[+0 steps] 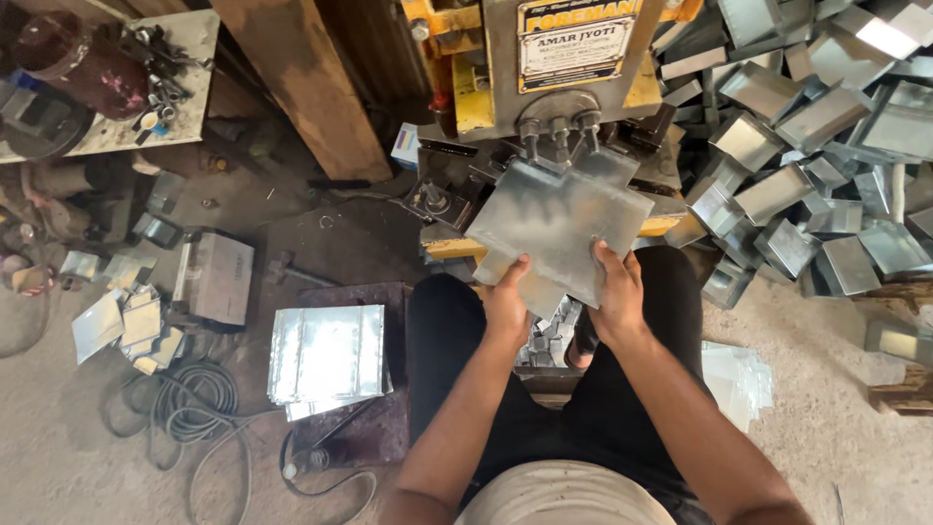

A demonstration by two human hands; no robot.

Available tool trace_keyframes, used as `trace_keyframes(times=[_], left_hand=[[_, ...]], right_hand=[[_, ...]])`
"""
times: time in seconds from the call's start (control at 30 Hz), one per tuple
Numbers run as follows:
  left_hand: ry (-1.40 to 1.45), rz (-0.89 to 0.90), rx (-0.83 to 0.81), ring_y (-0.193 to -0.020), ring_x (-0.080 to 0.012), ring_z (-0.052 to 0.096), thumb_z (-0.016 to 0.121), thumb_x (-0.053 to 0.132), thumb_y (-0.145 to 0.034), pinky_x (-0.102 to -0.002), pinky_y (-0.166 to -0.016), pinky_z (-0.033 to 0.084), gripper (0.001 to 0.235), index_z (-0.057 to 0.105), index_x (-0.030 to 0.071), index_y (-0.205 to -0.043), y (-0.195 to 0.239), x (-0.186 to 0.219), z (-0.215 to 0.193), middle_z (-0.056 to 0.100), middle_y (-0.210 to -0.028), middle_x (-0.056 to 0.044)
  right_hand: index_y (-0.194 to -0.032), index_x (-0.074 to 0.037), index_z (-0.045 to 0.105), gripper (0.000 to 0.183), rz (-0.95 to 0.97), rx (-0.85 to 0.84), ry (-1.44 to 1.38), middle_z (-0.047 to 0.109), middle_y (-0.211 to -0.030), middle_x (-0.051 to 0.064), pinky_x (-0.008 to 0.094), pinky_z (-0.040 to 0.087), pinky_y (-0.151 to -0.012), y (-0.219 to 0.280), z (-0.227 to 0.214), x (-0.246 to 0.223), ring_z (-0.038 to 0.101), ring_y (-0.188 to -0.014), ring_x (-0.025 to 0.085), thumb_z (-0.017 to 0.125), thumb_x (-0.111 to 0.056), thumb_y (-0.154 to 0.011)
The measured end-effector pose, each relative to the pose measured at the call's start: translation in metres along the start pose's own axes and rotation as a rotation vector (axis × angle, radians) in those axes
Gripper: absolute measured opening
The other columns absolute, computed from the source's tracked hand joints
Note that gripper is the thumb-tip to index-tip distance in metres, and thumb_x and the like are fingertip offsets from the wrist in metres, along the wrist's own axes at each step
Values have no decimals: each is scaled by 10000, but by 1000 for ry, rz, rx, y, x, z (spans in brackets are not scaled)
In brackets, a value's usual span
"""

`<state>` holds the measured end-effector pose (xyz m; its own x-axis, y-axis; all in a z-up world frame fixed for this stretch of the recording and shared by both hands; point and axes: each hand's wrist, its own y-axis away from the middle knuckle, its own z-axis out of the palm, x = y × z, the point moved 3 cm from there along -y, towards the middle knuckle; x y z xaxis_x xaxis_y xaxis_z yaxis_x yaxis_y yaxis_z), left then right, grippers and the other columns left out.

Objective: The person places flat metal sheets into a punch press one at a time, operates the press to shape them, and sets the formed pieces aside.

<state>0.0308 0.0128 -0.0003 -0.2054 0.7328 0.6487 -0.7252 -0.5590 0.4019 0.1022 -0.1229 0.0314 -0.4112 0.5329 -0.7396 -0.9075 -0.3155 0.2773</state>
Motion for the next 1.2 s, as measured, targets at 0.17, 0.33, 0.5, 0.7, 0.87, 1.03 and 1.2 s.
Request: trace_keyframes(times=[0.17,0.33,0.5,0.7,0.87,1.03,1.2], left_hand=[[73,-32,-231,-1153,-216,649,708,338,-940,-362,-938,538,514,583,45,-1343,3,12,-26,649,-1297,-104],[-486,338,-33,-972,-315,686,694,410,-933,-481,-839,565,528,613,34,-1295,-35,63,-134,715,-1166,-171],[-1624,562,426,-1235,-399,589,769,422,-932,-517,-1048,500,642,548,49,-1405,-76,103,-251,626,-1319,-217],[-2037,569,321,-1165,-353,639,666,263,-853,-540,-771,548,490,613,140,-1325,-74,83,-288,639,-1380,-157],[-2213,678,353,-790,-298,694,610,177,-1039,-458,-606,533,170,670,136,-1193,-55,72,-268,693,-860,-97],[-2187,523,365,-1060,-368,616,726,168,-811,-513,-792,501,577,649,174,-1383,-58,81,-261,626,-1427,-90],[-2170,495,352,-1095,-374,597,694,149,-901,-516,-869,473,499,689,193,-1398,-56,70,-263,613,-1516,-40]], right_hand=[[-1318,-141,537,392,76,184,242,654,-1185,-1,394,550,-884,10,-32,-3,640,-1088,165,631,-235,-949],[-1460,-46,505,419,-120,101,40,653,-1292,82,420,560,-1006,41,-85,-45,664,-1197,236,635,-148,-1075],[-1445,-122,465,456,-407,162,210,637,-1338,59,418,556,-1075,79,-148,-102,632,-1242,229,552,-100,-997],[-1397,-68,589,410,-557,232,574,625,-1401,31,357,490,-1129,118,-206,-175,589,-1322,189,482,-392,-1170],[-1467,-64,513,421,-882,371,502,583,-1415,64,425,450,-1155,163,-258,-220,561,-1330,223,631,-361,-1193],[-1644,-68,289,663,-853,524,350,477,-1622,140,497,443,-1251,152,-286,-222,504,-1483,287,657,-343,-1166],[-1751,-125,43,857,-398,850,249,-1,-1793,126,594,102,-1178,130,-293,-142,30,-1596,302,265,-663,-1122]])
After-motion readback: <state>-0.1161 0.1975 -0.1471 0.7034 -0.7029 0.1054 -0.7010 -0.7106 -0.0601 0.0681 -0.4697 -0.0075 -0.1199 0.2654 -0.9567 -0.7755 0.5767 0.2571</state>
